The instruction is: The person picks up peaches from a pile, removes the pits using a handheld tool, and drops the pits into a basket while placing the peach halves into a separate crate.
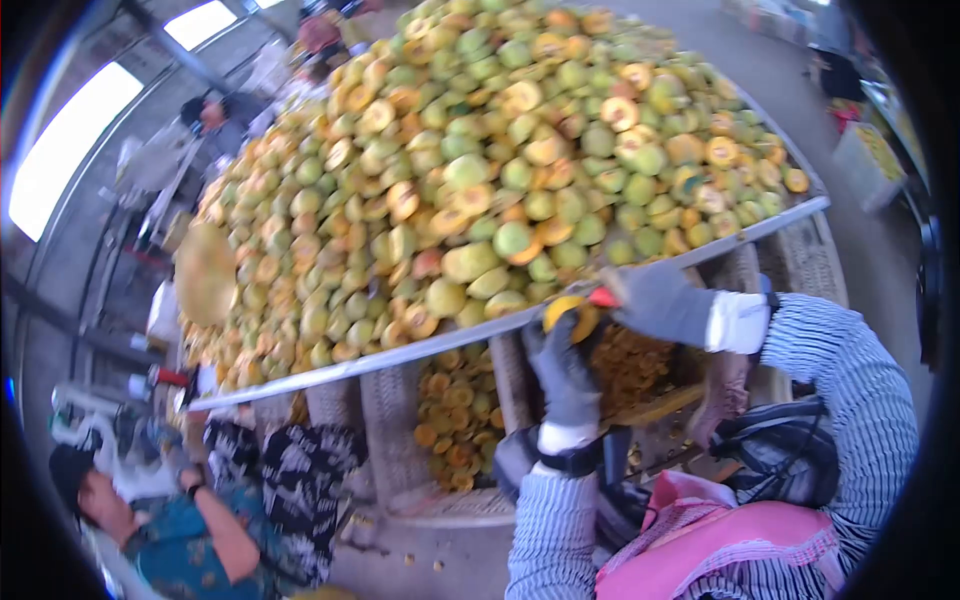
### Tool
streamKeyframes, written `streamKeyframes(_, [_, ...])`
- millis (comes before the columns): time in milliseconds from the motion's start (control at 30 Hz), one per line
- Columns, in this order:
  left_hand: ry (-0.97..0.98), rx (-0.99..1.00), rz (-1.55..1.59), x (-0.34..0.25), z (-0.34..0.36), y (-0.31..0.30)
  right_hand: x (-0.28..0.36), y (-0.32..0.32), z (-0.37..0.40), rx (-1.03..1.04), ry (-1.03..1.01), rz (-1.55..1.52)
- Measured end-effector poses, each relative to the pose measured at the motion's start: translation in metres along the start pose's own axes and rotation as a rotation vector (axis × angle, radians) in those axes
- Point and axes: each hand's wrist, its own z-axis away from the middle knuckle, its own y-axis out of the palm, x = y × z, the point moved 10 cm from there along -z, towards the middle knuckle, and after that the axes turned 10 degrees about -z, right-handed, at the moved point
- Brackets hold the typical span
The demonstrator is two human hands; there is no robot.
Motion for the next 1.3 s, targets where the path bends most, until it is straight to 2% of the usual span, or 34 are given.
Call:
streamKeyframes(67, [0.050, 0.046, -0.023, -0.005, 0.007, 0.009, -0.006, 0.006, 0.002, 0.024, 0.049, -0.053])
streamKeyframes(167, [-0.045, 0.115, 0.006, 0.006, 0.006, 0.017, -0.023, 0.021, 0.009, 0.181, 0.155, 0.044])
streamKeyframes(200, [-0.068, 0.135, 0.019, 0.013, 0.004, 0.018, -0.031, 0.029, 0.012, 0.156, 0.101, 0.139])
streamKeyframes(267, [-0.069, 0.115, -0.017, 0.017, 0.007, 0.019, -0.038, 0.039, 0.016, 0.143, 0.003, 0.129])
streamKeyframes(400, [-0.056, 0.158, -0.010, 0.042, -0.005, 0.020, -0.058, 0.046, 0.018, 0.155, 0.123, 0.338])
streamKeyframes(467, [-0.076, 0.191, -0.046, 0.042, -0.007, 0.021, -0.057, 0.042, 0.017, 0.272, 0.266, 0.133])
streamKeyframes(533, [-0.163, 0.259, -0.057, 0.029, 0.012, 0.033, -0.077, 0.052, 0.017, 0.239, 0.229, -0.072])
streamKeyframes(567, [-0.201, 0.273, -0.049, 0.019, 0.023, 0.038, -0.078, 0.047, 0.020, 0.216, 0.211, -0.068])
streamKeyframes(600, [-0.127, 0.348, -0.048, 0.020, 0.019, 0.035, -0.078, 0.037, 0.022, 0.175, 0.191, -0.071])
streamKeyframes(667, [0.093, 0.257, -0.076, -0.013, 0.016, 0.008, -0.078, 0.025, 0.027, 0.145, 0.195, -0.074])
streamKeyframes(733, [0.304, 0.078, -0.107, -0.094, 0.054, -0.015, -0.057, 0.018, 0.036, 0.214, 0.003, -0.170])
streamKeyframes(767, [0.357, -0.044, -0.369, -0.126, 0.071, -0.033, -0.053, 0.020, 0.043, 0.375, 0.063, -0.180])
streamKeyframes(800, [0.599, -0.106, -0.846, -0.157, 0.087, -0.048, -0.054, 0.024, 0.051, 0.536, 0.141, -0.201])
streamKeyframes(833, [0.986, -0.186, -1.258, -0.186, 0.115, -0.038, -0.048, 0.025, 0.057, 0.577, 0.001, -0.253])
streamKeyframes(867, [0.679, -0.310, -0.868, -0.183, 0.105, -0.080, -0.043, 0.022, 0.057, 0.668, 0.011, -0.143])
streamKeyframes(900, [0.669, -0.397, -0.674, -0.194, 0.104, -0.094, -0.047, 0.016, 0.048, 0.566, 0.026, -0.066])
streamKeyframes(933, [0.676, -0.432, -0.715, -0.204, 0.110, -0.092, -0.059, 0.009, 0.038, 0.379, 0.083, -0.210])
streamKeyframes(967, [0.795, -0.309, -0.765, -0.210, 0.115, -0.069, -0.050, -0.012, 0.027, 0.362, 0.179, -0.240])
streamKeyframes(1000, [0.827, -0.311, -0.796, -0.208, 0.112, -0.059, -0.046, -0.030, 0.011, 0.239, 0.167, -0.233])
streamKeyframes(1100, [0.453, -0.176, -0.485, -0.156, 0.058, -0.029, -0.052, -0.051, -0.034, -0.041, 0.143, -0.154])
streamKeyframes(1133, [0.426, -0.046, -0.510, -0.144, 0.049, 0.000, -0.054, -0.052, -0.048, -0.067, 0.134, -0.152])
streamKeyframes(1200, [0.327, 0.092, -0.437, -0.106, 0.029, 0.031, -0.062, -0.045, -0.074, -0.082, 0.192, -0.130])
streamKeyframes(1300, [0.254, 0.229, -0.401, -0.057, 0.004, 0.041, -0.072, -0.029, -0.101, -0.090, 0.352, -0.170])
